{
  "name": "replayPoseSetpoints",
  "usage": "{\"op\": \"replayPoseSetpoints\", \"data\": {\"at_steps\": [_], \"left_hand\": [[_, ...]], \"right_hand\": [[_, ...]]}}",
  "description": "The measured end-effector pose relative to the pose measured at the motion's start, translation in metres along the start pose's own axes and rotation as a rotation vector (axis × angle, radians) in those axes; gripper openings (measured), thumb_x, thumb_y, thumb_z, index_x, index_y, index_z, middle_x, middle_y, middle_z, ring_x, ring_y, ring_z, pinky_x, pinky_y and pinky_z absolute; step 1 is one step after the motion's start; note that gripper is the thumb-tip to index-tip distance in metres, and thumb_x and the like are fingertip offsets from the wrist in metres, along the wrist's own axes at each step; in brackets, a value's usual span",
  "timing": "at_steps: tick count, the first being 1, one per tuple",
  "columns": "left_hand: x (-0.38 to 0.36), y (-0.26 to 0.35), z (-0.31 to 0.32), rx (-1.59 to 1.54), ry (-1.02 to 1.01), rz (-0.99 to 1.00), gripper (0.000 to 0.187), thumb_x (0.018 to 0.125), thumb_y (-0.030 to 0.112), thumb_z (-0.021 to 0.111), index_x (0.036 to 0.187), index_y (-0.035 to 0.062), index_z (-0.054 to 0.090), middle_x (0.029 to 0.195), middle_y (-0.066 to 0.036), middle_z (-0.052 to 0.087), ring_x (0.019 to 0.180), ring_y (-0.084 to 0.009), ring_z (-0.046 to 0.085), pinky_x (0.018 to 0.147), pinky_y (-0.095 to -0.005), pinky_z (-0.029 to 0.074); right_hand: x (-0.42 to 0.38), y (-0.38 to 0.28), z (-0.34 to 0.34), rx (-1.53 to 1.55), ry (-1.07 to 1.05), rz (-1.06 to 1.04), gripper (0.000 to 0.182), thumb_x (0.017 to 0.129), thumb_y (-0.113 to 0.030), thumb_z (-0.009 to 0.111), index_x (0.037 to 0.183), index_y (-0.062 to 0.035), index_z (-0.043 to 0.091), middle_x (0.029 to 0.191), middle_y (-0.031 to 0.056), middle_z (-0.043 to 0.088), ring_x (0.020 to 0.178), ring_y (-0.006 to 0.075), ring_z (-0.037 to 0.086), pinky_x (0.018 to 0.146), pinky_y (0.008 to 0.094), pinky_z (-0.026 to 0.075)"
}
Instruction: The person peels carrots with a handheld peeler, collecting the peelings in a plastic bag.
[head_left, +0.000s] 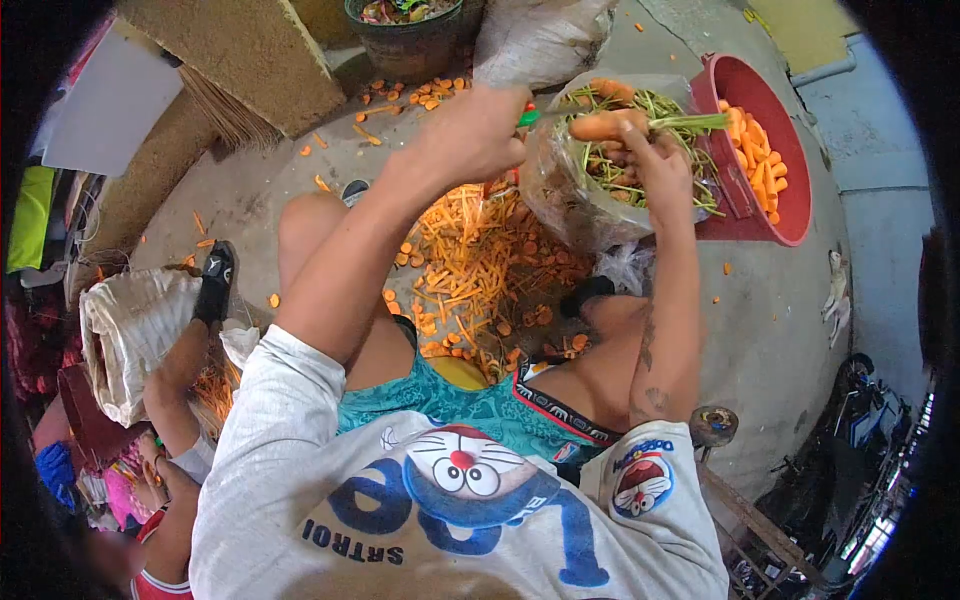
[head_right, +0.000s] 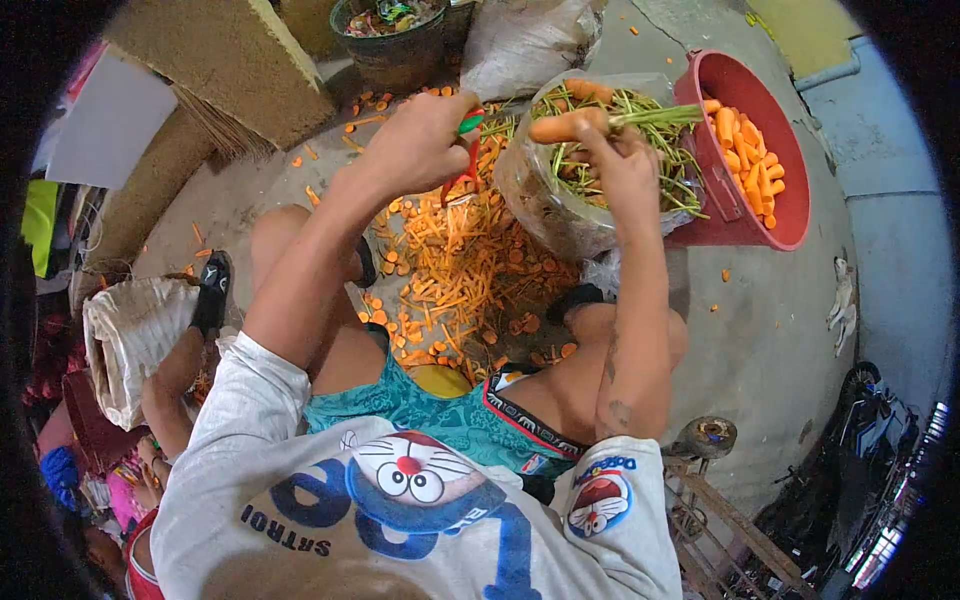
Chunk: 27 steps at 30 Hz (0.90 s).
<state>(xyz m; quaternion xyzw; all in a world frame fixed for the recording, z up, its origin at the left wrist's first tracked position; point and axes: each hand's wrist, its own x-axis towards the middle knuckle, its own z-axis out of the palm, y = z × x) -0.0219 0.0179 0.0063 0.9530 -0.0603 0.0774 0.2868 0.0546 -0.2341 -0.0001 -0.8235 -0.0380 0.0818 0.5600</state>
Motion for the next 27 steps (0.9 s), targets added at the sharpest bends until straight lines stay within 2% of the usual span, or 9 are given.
{"op": "replayPoseSetpoints", "data": {"at_steps": [3,4,6,11,13,16,20,22,27], "left_hand": [[0.001,0.003,0.005,-0.039,0.046,0.060,0.024,0.086,0.014,0.067,0.104,-0.0028,0.064,0.082,-0.029,0.067,0.082,-0.0481,0.066,0.075,-0.0536,0.052],[0.001,0.003,0.007,-0.055,0.081,0.088,0.026,0.086,0.013,0.067,0.106,-0.0024,0.063,0.082,-0.029,0.067,0.082,-0.0482,0.066,0.074,-0.0538,0.052],[0.001,0.003,0.007,-0.056,0.104,0.083,0.027,0.085,0.012,0.067,0.107,-0.0023,0.063,0.082,-0.029,0.067,0.082,-0.0483,0.065,0.074,-0.0538,0.052],[0.000,0.002,0.008,-0.024,0.102,0.064,0.028,0.083,0.011,0.066,0.107,-0.0020,0.063,0.084,-0.029,0.067,0.082,-0.0482,0.066,0.074,-0.0536,0.052],[0.000,0.009,0.008,-0.002,0.032,0.020,0.030,0.081,0.011,0.066,0.107,-0.0029,0.064,0.085,-0.029,0.068,0.083,-0.0477,0.067,0.076,-0.0535,0.053],[-0.002,0.019,0.005,-0.003,-0.012,0.038,0.030,0.080,0.012,0.065,0.104,-0.0055,0.065,0.087,-0.031,0.068,0.086,-0.0476,0.068,0.079,-0.0532,0.054],[0.012,-0.005,0.015,-0.017,-0.070,0.049,0.029,0.080,0.012,0.063,0.101,-0.0085,0.065,0.088,-0.033,0.068,0.089,-0.0480,0.068,0.082,-0.0525,0.055],[0.020,-0.018,0.018,0.129,-0.192,-0.120,0.027,0.081,0.013,0.062,0.099,-0.0077,0.066,0.088,-0.033,0.067,0.088,-0.0479,0.068,0.082,-0.0522,0.055],[0.015,-0.015,0.009,0.026,-0.008,-0.147,0.025,0.085,0.013,0.062,0.102,-0.0038,0.065,0.087,-0.030,0.068,0.083,-0.0474,0.068,0.075,-0.0523,0.053]], "right_hand": [[-0.013,0.006,0.015,0.356,-0.148,0.008,0.032,0.095,-0.027,0.071,0.116,-0.0018,0.069,0.100,0.0010,0.070,0.092,0.0092,0.065,0.076,0.0246,0.050],[-0.019,0.003,0.023,0.358,-0.152,0.006,0.032,0.095,-0.027,0.071,0.116,-0.0018,0.069,0.100,0.0010,0.070,0.092,0.0092,0.065,0.076,0.0246,0.050],[-0.027,-0.003,0.036,0.737,-0.219,-0.007,0.031,0.096,-0.024,0.071,0.116,-0.0017,0.070,0.099,0.0006,0.070,0.089,0.0113,0.065,0.078,0.0256,0.049],[-0.032,-0.002,0.038,0.420,-0.200,-0.085,0.035,0.093,-0.026,0.075,0.115,0.0014,0.072,0.103,0.0035,0.073,0.091,0.0099,0.064,0.083,0.0275,0.051],[-0.032,-0.004,0.032,0.146,-0.228,-0.125,0.037,0.089,-0.028,0.080,0.109,0.0024,0.075,0.095,0.0026,0.074,0.085,0.0101,0.065,0.080,0.0284,0.052],[-0.039,-0.010,0.034,0.051,-0.182,-0.252,0.035,0.087,-0.030,0.082,0.101,0.0017,0.077,0.085,0.0017,0.073,0.079,0.0096,0.065,0.075,0.0269,0.052],[-0.035,-0.004,0.034,0.092,-0.219,-0.326,0.034,0.086,-0.023,0.083,0.106,0.0022,0.074,0.092,0.0031,0.073,0.085,0.0089,0.065,0.078,0.0263,0.052],[-0.031,-0.007,0.033,0.359,-0.131,-0.379,0.034,0.084,-0.014,0.084,0.110,0.0023,0.070,0.099,0.0043,0.072,0.091,0.0096,0.066,0.082,0.0263,0.053],[-0.030,-0.010,0.011,0.443,-0.033,-0.364,0.031,0.084,-0.003,0.082,0.110,0.0019,0.068,0.106,0.0060,0.071,0.097,0.0132,0.067,0.087,0.0275,0.054]]}}
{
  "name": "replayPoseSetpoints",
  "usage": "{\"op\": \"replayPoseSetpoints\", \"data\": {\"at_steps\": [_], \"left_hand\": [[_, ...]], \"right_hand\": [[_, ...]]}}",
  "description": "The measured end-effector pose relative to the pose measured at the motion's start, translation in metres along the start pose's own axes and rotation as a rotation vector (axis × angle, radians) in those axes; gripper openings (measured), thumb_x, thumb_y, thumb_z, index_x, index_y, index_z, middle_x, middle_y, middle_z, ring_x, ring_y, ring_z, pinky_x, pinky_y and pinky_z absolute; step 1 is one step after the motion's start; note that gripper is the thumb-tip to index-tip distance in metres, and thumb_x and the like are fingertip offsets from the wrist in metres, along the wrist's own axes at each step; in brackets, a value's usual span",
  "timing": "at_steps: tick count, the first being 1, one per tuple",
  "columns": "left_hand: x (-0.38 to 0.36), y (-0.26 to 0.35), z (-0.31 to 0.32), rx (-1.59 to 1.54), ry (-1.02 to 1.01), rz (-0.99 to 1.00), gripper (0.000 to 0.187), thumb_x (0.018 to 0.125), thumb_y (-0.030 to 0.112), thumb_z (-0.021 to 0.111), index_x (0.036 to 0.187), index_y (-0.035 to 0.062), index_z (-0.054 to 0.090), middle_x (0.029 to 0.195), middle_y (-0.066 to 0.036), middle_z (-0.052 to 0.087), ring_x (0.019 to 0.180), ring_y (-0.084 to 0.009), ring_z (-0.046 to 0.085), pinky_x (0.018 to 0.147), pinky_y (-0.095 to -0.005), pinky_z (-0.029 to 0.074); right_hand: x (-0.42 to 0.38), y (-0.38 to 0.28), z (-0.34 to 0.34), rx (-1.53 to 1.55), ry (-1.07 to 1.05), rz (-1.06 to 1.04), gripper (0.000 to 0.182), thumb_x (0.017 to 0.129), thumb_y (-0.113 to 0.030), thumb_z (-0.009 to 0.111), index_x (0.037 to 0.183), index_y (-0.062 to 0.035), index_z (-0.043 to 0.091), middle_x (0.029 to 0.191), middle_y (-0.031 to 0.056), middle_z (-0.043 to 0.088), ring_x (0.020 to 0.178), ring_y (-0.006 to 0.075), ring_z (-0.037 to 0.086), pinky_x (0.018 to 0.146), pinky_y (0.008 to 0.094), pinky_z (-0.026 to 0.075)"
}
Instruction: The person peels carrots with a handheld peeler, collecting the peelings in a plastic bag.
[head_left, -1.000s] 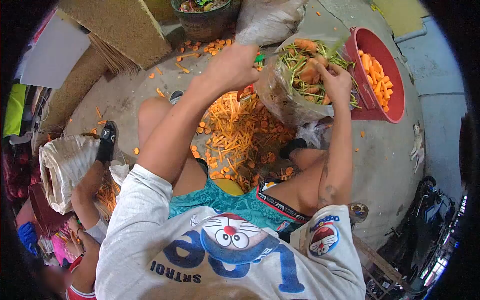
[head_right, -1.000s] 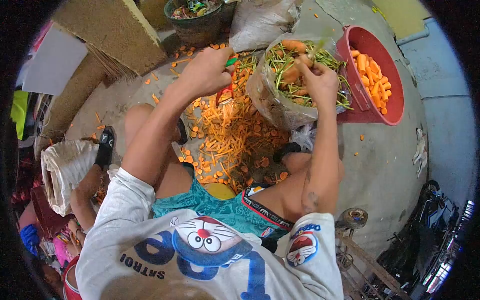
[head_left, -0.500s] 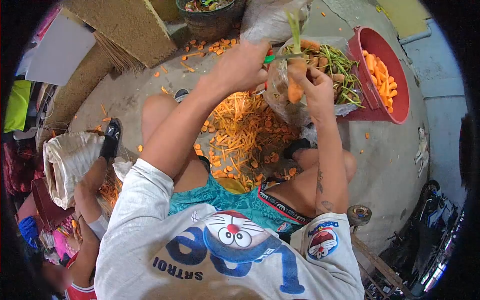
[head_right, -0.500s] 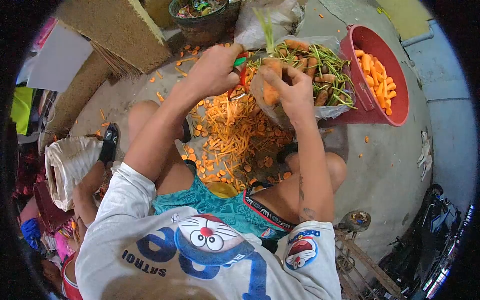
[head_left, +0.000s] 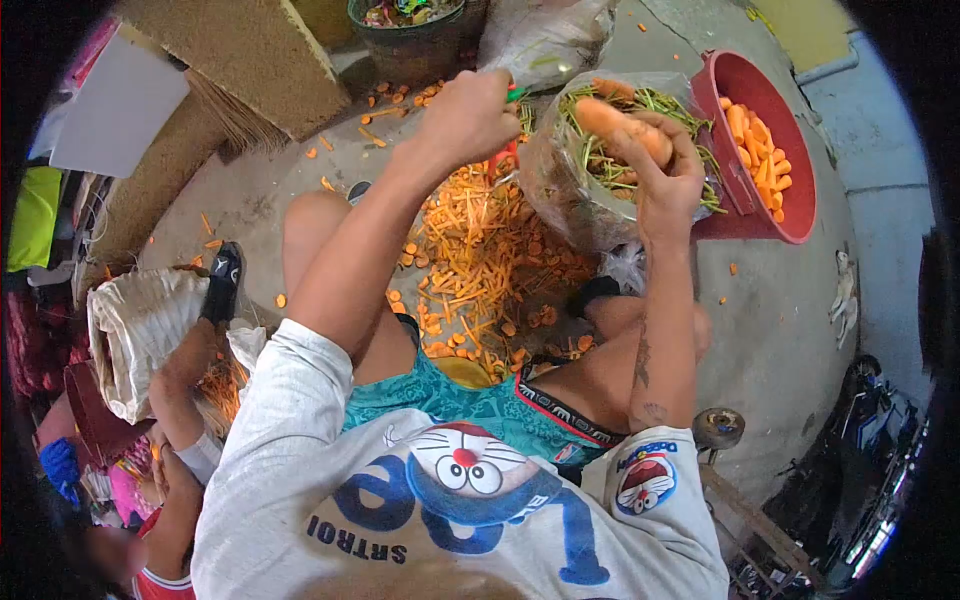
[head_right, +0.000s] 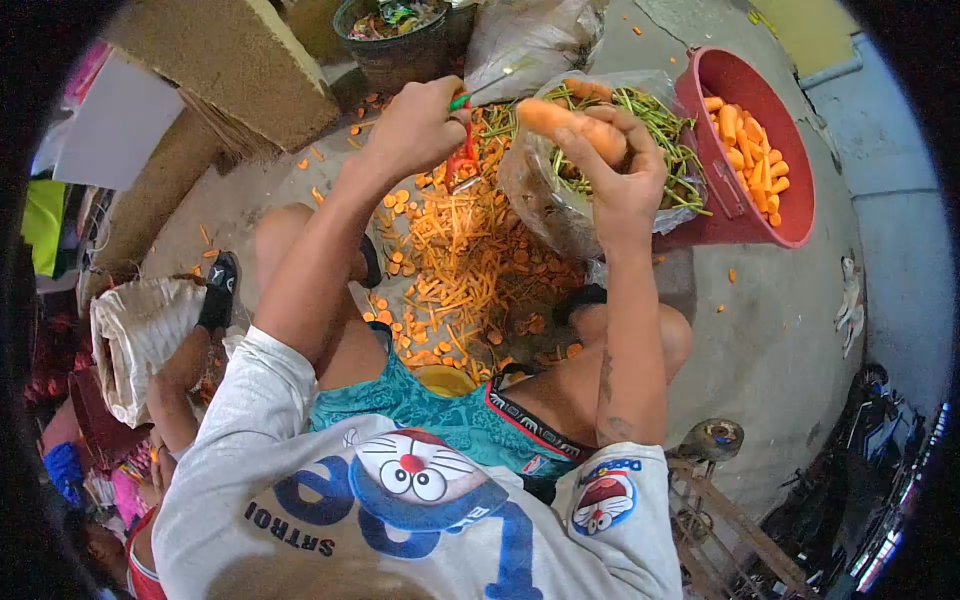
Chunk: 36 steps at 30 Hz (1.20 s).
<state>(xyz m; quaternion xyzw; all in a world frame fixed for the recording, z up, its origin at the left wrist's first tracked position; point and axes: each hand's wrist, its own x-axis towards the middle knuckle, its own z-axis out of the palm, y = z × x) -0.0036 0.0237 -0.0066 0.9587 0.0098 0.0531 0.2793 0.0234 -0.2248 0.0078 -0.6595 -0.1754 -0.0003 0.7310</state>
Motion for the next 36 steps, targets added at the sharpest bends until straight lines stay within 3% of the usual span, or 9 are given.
{"op": "replayPoseSetpoints", "data": {"at_steps": [6,15,17,18,21,23,26,29,36], "left_hand": [[-0.016,0.024,0.000,-0.162,0.169,0.117,0.023,0.091,0.018,0.063,0.102,-0.0023,0.063,0.085,-0.030,0.066,0.084,-0.0486,0.066,0.074,-0.0528,0.051],[-0.019,0.031,0.015,-0.168,0.048,0.305,0.025,0.084,0.013,0.062,0.102,-0.0044,0.062,0.084,-0.031,0.066,0.083,-0.0490,0.066,0.073,-0.0527,0.052],[-0.006,0.014,0.020,0.081,-0.350,0.045,0.028,0.079,0.009,0.061,0.103,-0.0050,0.063,0.082,-0.031,0.066,0.082,-0.0477,0.067,0.073,-0.0512,0.053],[-0.003,0.009,0.022,0.081,-0.338,0.043,0.028,0.079,0.009,0.061,0.103,-0.0050,0.063,0.082,-0.031,0.066,0.082,-0.0477,0.067,0.073,-0.0512,0.053],[0.001,-0.003,0.026,-0.012,-0.174,0.102,0.026,0.084,0.013,0.069,0.103,-0.0039,0.064,0.079,-0.024,0.069,0.076,-0.0372,0.070,0.071,-0.0456,0.055],[0.003,-0.003,0.019,-0.553,0.045,0.288,0.027,0.089,0.022,0.077,0.101,0.0012,0.066,0.078,-0.008,0.070,0.068,-0.0179,0.066,0.062,-0.0342,0.052],[0.000,0.007,-0.002,-0.852,0.084,0.229,0.028,0.091,0.031,0.079,0.099,0.0069,0.067,0.081,0.004,0.066,0.068,-0.0041,0.056,0.058,-0.0241,0.044],[-0.004,0.018,0.007,-1.007,0.063,0.182,0.024,0.091,0.028,0.079,0.099,0.0092,0.067,0.080,0.007,0.064,0.068,-0.0008,0.053,0.057,-0.0207,0.039],[-0.009,0.033,0.016,-0.872,0.219,0.362,0.021,0.090,0.020,0.079,0.100,0.0045,0.069,0.082,0.001,0.068,0.073,-0.0055,0.060,0.067,-0.0261,0.052]], "right_hand": [[-0.015,-0.006,0.007,0.208,0.074,0.112,0.031,0.084,0.000,0.081,0.112,0.0033,0.068,0.109,0.0090,0.071,0.099,0.0141,0.068,0.086,0.0262,0.055],[-0.041,0.016,0.019,0.305,0.107,0.110,0.028,0.086,-0.007,0.078,0.110,0.0023,0.067,0.104,0.0073,0.069,0.092,0.0119,0.066,0.083,0.0262,0.054],[-0.048,0.013,0.019,0.397,0.049,0.069,0.026,0.088,-0.008,0.076,0.110,0.0017,0.067,0.104,0.0065,0.068,0.093,0.0124,0.065,0.086,0.0276,0.053],[-0.046,0.009,0.017,0.501,0.004,0.059,0.028,0.093,-0.012,0.069,0.118,-0.0020,0.062,0.115,0.0081,0.066,0.100,0.0153,0.064,0.085,0.0293,0.050],[-0.040,0.004,0.009,0.707,-0.042,0.104,0.035,0.102,-0.024,0.056,0.131,-0.0054,0.051,0.123,0.0078,0.064,0.095,0.0183,0.060,0.078,0.0311,0.043],[-0.042,0.009,-0.002,0.743,0.008,0.238,0.033,0.103,-0.028,0.052,0.129,-0.0070,0.053,0.113,0.0065,0.063,0.084,0.0169,0.055,0.075,0.0326,0.042],[-0.048,0.006,0.001,0.776,0.072,0.309,0.032,0.104,-0.030,0.050,0.129,-0.0086,0.055,0.104,0.0064,0.064,0.083,0.0161,0.057,0.072,0.0321,0.043],[-0.048,0.013,0.006,0.734,0.114,0.365,0.032,0.105,-0.031,0.048,0.128,-0.0093,0.055,0.101,0.0061,0.065,0.081,0.0161,0.060,0.070,0.0321,0.045],[-0.054,0.011,0.014,0.566,0.031,0.303,0.034,0.105,-0.029,0.045,0.130,-0.0071,0.055,0.105,0.0067,0.066,0.080,0.0175,0.063,0.069,0.0310,0.053]]}}
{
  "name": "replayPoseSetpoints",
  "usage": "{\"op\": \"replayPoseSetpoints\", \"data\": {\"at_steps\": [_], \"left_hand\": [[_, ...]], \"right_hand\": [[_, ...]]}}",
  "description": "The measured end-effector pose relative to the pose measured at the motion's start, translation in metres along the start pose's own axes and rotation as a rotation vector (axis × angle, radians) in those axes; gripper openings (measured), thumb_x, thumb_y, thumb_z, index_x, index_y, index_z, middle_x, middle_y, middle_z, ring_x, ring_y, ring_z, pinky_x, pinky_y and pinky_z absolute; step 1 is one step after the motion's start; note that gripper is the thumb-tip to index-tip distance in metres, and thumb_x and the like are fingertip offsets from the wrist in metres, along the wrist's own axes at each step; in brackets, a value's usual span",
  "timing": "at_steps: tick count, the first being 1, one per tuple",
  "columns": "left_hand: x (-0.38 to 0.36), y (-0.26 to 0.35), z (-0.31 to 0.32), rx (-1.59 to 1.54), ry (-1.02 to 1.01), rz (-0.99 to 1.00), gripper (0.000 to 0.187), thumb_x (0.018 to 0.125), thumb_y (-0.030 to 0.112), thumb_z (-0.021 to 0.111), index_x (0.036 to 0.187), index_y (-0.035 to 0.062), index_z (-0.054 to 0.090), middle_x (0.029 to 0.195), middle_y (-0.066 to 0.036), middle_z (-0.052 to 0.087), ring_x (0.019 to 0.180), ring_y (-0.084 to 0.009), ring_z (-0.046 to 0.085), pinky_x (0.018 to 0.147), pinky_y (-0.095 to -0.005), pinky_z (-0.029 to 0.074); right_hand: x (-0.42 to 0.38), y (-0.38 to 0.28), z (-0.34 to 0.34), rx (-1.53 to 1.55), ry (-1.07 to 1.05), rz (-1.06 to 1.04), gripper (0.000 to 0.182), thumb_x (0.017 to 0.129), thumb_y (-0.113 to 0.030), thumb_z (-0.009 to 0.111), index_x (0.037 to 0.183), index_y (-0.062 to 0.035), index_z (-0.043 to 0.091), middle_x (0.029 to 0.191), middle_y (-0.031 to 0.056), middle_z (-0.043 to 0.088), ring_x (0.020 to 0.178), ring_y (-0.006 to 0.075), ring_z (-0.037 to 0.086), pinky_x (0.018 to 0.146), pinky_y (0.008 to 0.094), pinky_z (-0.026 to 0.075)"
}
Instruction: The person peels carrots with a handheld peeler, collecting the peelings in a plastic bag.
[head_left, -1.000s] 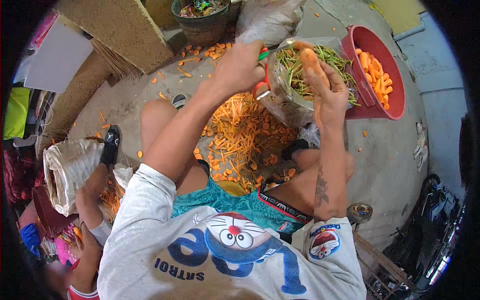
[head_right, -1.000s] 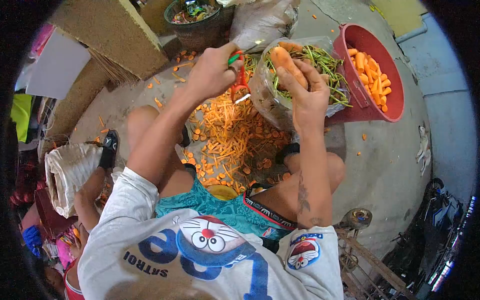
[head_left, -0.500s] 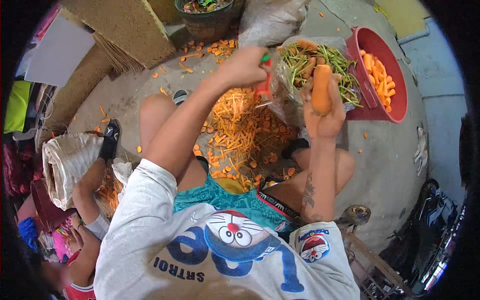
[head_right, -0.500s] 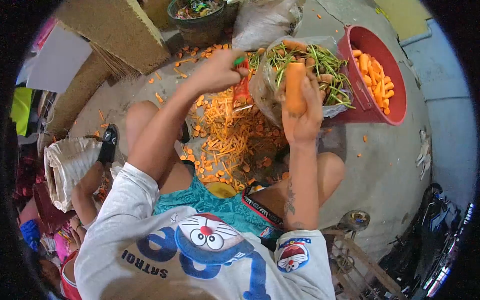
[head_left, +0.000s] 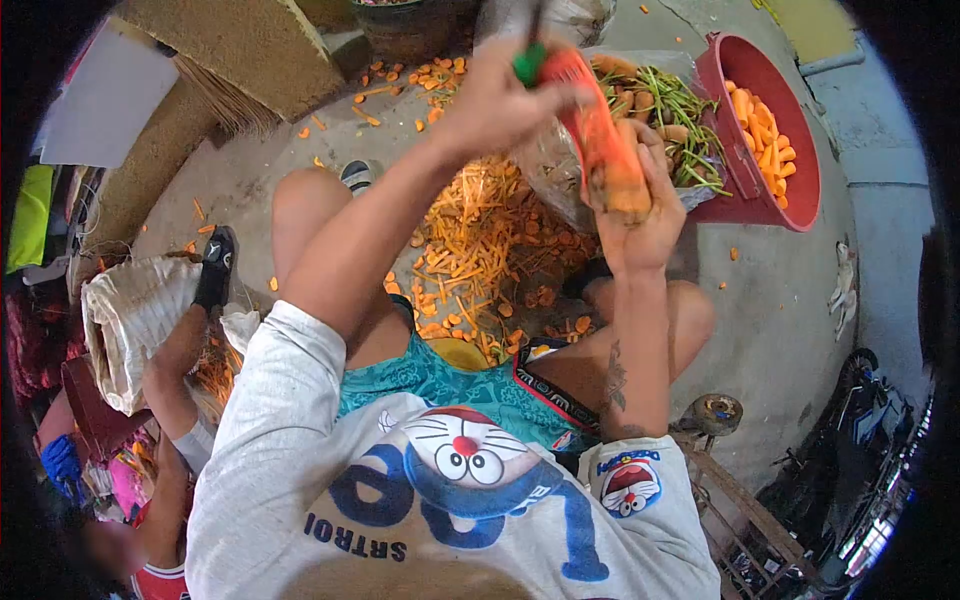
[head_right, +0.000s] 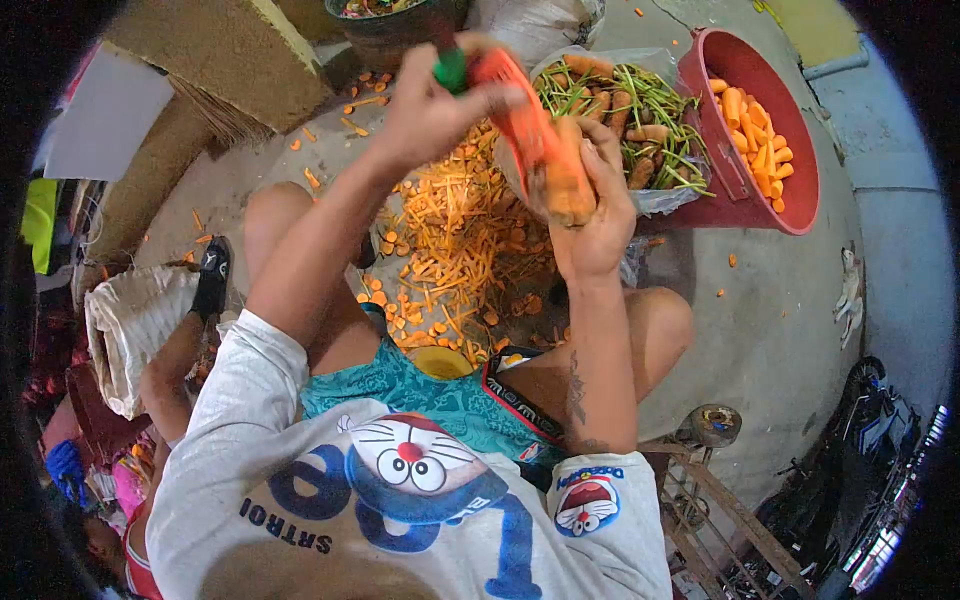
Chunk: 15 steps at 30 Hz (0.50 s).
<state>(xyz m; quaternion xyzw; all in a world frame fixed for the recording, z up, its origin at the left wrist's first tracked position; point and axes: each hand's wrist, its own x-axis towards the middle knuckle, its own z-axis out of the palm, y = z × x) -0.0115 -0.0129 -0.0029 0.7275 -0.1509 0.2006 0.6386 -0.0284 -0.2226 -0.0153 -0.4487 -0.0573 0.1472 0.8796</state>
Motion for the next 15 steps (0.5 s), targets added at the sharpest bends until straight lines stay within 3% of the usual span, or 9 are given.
{"op": "replayPoseSetpoints", "data": {"at_steps": [3,4,5,7,8,9,11,13,15], "left_hand": [[0.019,-0.021,-0.032,-0.034,0.318,-0.104,0.015,0.091,0.018,0.077,0.098,0.0068,0.069,0.075,0.002,0.068,0.056,-0.0033,0.055,0.050,-0.0216,0.041],[0.021,-0.027,-0.035,-0.081,0.305,-0.096,0.016,0.091,0.019,0.077,0.098,0.0073,0.069,0.074,0.003,0.067,0.056,-0.0033,0.055,0.050,-0.0216,0.041],[0.022,-0.031,-0.036,-0.130,0.296,-0.085,0.017,0.091,0.020,0.078,0.098,0.0078,0.069,0.073,0.003,0.066,0.056,-0.0033,0.055,0.050,-0.0216,0.041],[0.004,-0.006,-0.006,0.039,0.169,-0.186,0.022,0.089,0.023,0.079,0.100,0.0066,0.069,0.075,0.003,0.065,0.063,-0.0049,0.059,0.055,-0.0231,0.047],[-0.009,0.008,0.016,0.043,0.156,-0.045,0.027,0.088,0.023,0.081,0.102,0.0044,0.068,0.080,0.002,0.066,0.071,-0.0072,0.062,0.064,-0.0252,0.052],[-0.006,0.010,0.014,0.042,0.155,-0.045,0.027,0.088,0.023,0.081,0.102,0.0044,0.068,0.080,0.002,0.066,0.071,-0.0072,0.062,0.064,-0.0252,0.052],[-0.004,0.012,0.007,0.023,-0.046,-0.050,0.030,0.088,0.023,0.082,0.104,0.0027,0.067,0.084,0.001,0.067,0.078,-0.0086,0.062,0.072,-0.0274,0.054],[0.009,0.001,-0.005,0.002,0.037,-0.013,0.028,0.087,0.021,0.082,0.104,0.0030,0.067,0.086,0.001,0.068,0.079,-0.0075,0.062,0.074,-0.0275,0.053],[0.022,0.002,-0.022,-0.225,0.266,-0.233,0.010,0.096,0.008,0.069,0.098,0.0017,0.061,0.084,-0.006,0.069,0.075,-0.0140,0.068,0.068,-0.0306,0.057]], "right_hand": [[-0.003,-0.014,0.015,0.065,-0.004,0.074,0.037,0.105,-0.029,0.045,0.131,-0.0055,0.054,0.105,0.0081,0.066,0.079,0.0179,0.063,0.067,0.0290,0.052],[0.001,-0.011,-0.002,0.083,-0.184,0.076,0.037,0.104,-0.029,0.046,0.132,-0.0052,0.054,0.109,0.0092,0.066,0.080,0.0179,0.063,0.067,0.0291,0.052],[0.002,-0.009,-0.007,0.080,-0.187,0.071,0.037,0.104,-0.029,0.046,0.132,-0.0052,0.054,0.109,0.0092,0.066,0.080,0.0179,0.063,0.067,0.0291,0.052],[0.003,-0.006,-0.009,0.128,0.003,0.146,0.038,0.104,-0.028,0.046,0.133,-0.0051,0.054,0.109,0.0082,0.065,0.077,0.0158,0.061,0.066,0.0291,0.051],[0.001,-0.006,-0.001,0.129,0.005,0.145,0.038,0.104,-0.028,0.046,0.133,-0.0051,0.054,0.109,0.0082,0.065,0.077,0.0158,0.061,0.066,0.0291,0.051],[-0.002,-0.009,0.012,0.089,0.054,0.104,0.038,0.104,-0.028,0.047,0.133,-0.0049,0.054,0.108,0.0079,0.065,0.077,0.0156,0.060,0.065,0.0291,0.049],[-0.007,-0.009,0.017,0.045,0.113,0.077,0.038,0.104,-0.028,0.047,0.133,-0.0048,0.054,0.108,0.0075,0.065,0.078,0.0154,0.060,0.065,0.0290,0.048],[-0.006,-0.011,0.013,0.124,-0.038,0.063,0.039,0.104,-0.029,0.048,0.134,-0.0044,0.053,0.107,0.0077,0.064,0.081,0.0167,0.058,0.064,0.0291,0.045],[-0.002,-0.005,0.003,0.100,-0.053,0.063,0.039,0.104,-0.029,0.048,0.134,-0.0044,0.053,0.109,0.0085,0.063,0.084,0.0185,0.059,0.064,0.0292,0.045]]}}
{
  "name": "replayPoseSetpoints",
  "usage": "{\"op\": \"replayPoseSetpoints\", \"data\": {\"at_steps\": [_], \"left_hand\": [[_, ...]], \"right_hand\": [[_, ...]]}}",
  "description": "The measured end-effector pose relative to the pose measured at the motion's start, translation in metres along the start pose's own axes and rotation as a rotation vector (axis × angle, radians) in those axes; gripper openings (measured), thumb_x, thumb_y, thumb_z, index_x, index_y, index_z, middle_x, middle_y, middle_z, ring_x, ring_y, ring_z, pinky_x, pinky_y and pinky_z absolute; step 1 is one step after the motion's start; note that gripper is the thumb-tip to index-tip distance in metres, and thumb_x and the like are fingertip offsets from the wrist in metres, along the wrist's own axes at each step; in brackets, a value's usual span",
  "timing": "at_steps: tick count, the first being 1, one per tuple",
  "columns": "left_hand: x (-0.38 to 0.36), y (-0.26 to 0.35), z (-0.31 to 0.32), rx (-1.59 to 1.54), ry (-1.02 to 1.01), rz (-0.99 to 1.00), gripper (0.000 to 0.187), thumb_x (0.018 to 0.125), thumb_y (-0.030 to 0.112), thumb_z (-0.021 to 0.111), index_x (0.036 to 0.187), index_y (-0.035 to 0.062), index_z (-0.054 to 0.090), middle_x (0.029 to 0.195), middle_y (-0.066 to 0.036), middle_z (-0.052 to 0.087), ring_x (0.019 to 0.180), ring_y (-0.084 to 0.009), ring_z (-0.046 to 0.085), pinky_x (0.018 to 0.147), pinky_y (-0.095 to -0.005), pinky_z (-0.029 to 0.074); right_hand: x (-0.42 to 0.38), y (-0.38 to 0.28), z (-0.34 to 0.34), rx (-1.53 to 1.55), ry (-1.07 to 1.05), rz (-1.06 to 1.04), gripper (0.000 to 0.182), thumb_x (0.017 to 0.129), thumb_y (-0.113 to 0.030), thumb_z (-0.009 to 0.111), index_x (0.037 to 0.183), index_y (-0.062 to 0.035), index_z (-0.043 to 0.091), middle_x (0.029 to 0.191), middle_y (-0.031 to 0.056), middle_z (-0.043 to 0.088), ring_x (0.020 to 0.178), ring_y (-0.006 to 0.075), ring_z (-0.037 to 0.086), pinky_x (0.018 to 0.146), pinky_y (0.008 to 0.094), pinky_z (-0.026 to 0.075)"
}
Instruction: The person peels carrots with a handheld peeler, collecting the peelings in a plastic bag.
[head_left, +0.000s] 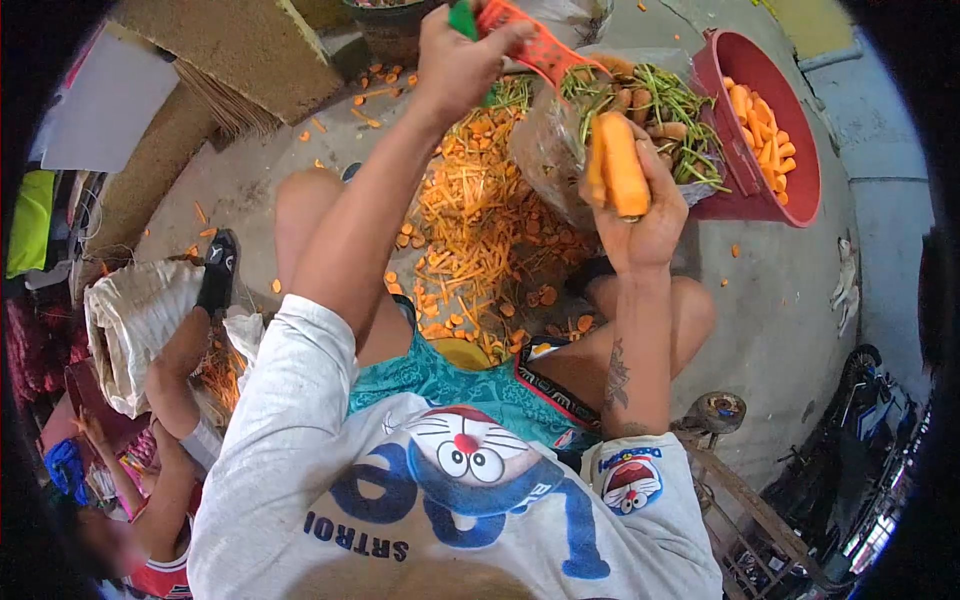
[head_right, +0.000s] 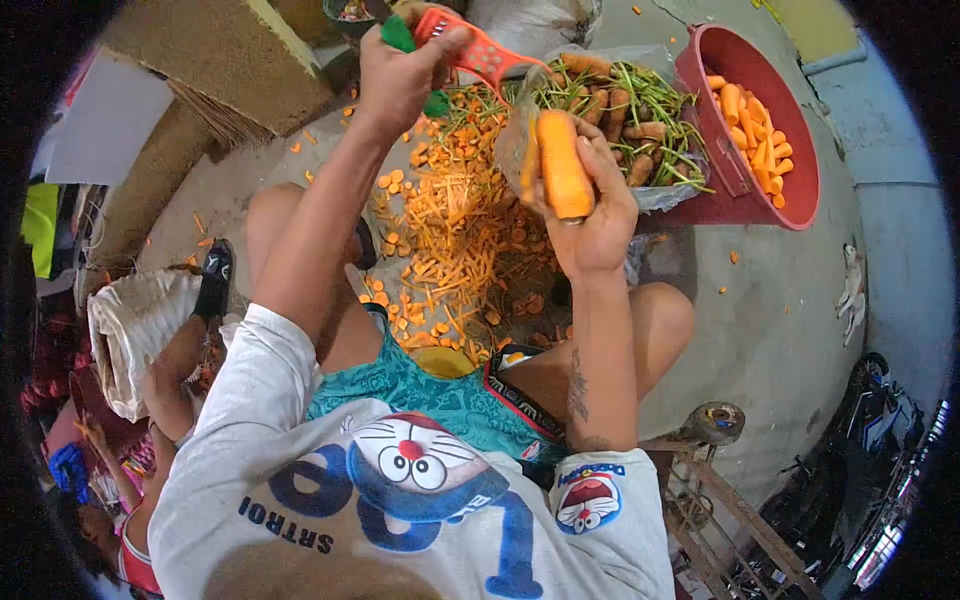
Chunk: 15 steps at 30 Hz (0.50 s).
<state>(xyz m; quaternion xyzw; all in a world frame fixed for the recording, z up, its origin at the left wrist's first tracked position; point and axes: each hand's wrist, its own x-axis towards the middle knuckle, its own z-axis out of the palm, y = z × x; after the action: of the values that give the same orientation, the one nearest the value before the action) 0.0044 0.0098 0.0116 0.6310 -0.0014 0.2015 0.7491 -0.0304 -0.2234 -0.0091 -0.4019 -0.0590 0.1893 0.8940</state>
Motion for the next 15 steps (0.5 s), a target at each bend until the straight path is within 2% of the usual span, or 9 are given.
{"op": "replayPoseSetpoints", "data": {"at_steps": [1,2,4,5,7,9,12,13,15], "left_hand": [[0.006,-0.015,-0.014,0.036,0.000,0.039,0.026,0.087,0.018,0.082,0.103,0.0035,0.067,0.087,0.001,0.068,0.082,-0.0069,0.062,0.076,-0.0278,0.053],[0.006,-0.038,-0.015,0.033,0.001,0.045,0.026,0.087,0.018,0.082,0.103,0.0035,0.067,0.087,0.001,0.068,0.082,-0.0069,0.062,0.076,-0.0278,0.053],[-0.031,-0.014,0.021,0.221,-0.119,0.108,0.022,0.088,0.016,0.080,0.103,0.0043,0.067,0.087,0.002,0.067,0.081,-0.0067,0.062,0.073,-0.0267,0.052],[-0.042,-0.010,0.029,0.204,-0.285,0.338,0.021,0.090,0.017,0.078,0.103,0.0046,0.067,0.087,0.002,0.067,0.081,-0.0071,0.062,0.072,-0.0259,0.052],[-0.031,-0.011,0.022,0.265,-0.251,0.300,0.020,0.090,0.017,0.077,0.103,0.0045,0.068,0.085,0.002,0.067,0.078,-0.0067,0.061,0.070,-0.0253,0.051],[-0.014,-0.013,0.005,0.230,-0.096,0.211,0.019,0.091,0.017,0.076,0.103,0.0044,0.068,0.078,0.003,0.066,0.070,-0.0053,0.060,0.061,-0.0238,0.049],[-0.002,-0.016,-0.006,0.027,-0.011,0.108,0.018,0.092,0.017,0.076,0.102,0.0050,0.068,0.074,0.004,0.064,0.064,-0.0047,0.058,0.056,-0.0230,0.047],[-0.009,-0.014,0.003,0.180,-0.004,0.144,0.017,0.092,0.017,0.076,0.100,0.0049,0.067,0.075,0.004,0.064,0.064,-0.0052,0.058,0.056,-0.0227,0.047],[-0.041,-0.009,0.031,0.157,-0.179,0.301,0.017,0.091,0.016,0.076,0.099,0.0039,0.067,0.078,0.003,0.066,0.068,-0.0050,0.061,0.058,-0.0229,0.049]], "right_hand": [[0.000,-0.001,-0.001,0.022,0.017,0.047,0.039,0.104,-0.029,0.047,0.134,-0.0044,0.052,0.110,0.0087,0.063,0.084,0.0185,0.059,0.065,0.0295,0.045],[0.001,-0.003,-0.001,0.044,0.035,0.096,0.039,0.105,-0.029,0.047,0.135,-0.0044,0.051,0.111,0.0089,0.062,0.084,0.0185,0.059,0.065,0.0298,0.045],[0.001,-0.002,0.003,0.027,0.059,0.071,0.039,0.105,-0.028,0.045,0.136,-0.0044,0.050,0.110,0.0108,0.062,0.082,0.0184,0.058,0.063,0.0294,0.044],[-0.001,-0.002,0.012,0.000,0.113,0.029,0.040,0.104,-0.028,0.045,0.136,-0.0042,0.050,0.109,0.0108,0.062,0.081,0.0178,0.058,0.062,0.0293,0.045],[-0.003,-0.003,0.011,-0.032,0.172,-0.006,0.040,0.104,-0.027,0.045,0.137,-0.0041,0.049,0.107,0.0108,0.062,0.081,0.0171,0.058,0.062,0.0292,0.045],[-0.005,-0.006,-0.003,-0.023,-0.102,0.030,0.041,0.103,-0.027,0.045,0.137,-0.0046,0.050,0.111,0.0095,0.063,0.087,0.0167,0.063,0.066,0.0296,0.051],[0.000,-0.007,-0.013,0.045,-0.236,0.077,0.042,0.102,-0.028,0.046,0.137,-0.0045,0.049,0.116,0.0075,0.064,0.090,0.0157,0.064,0.070,0.0295,0.054],[0.001,-0.010,-0.001,0.041,-0.241,0.070,0.042,0.102,-0.028,0.046,0.137,-0.0045,0.049,0.116,0.0075,0.064,0.090,0.0157,0.064,0.070,0.0295,0.054],[-0.004,-0.008,0.021,0.020,0.250,0.055,0.043,0.102,-0.029,0.047,0.137,-0.0040,0.050,0.118,0.0081,0.063,0.090,0.0153,0.063,0.068,0.0291,0.053]]}}
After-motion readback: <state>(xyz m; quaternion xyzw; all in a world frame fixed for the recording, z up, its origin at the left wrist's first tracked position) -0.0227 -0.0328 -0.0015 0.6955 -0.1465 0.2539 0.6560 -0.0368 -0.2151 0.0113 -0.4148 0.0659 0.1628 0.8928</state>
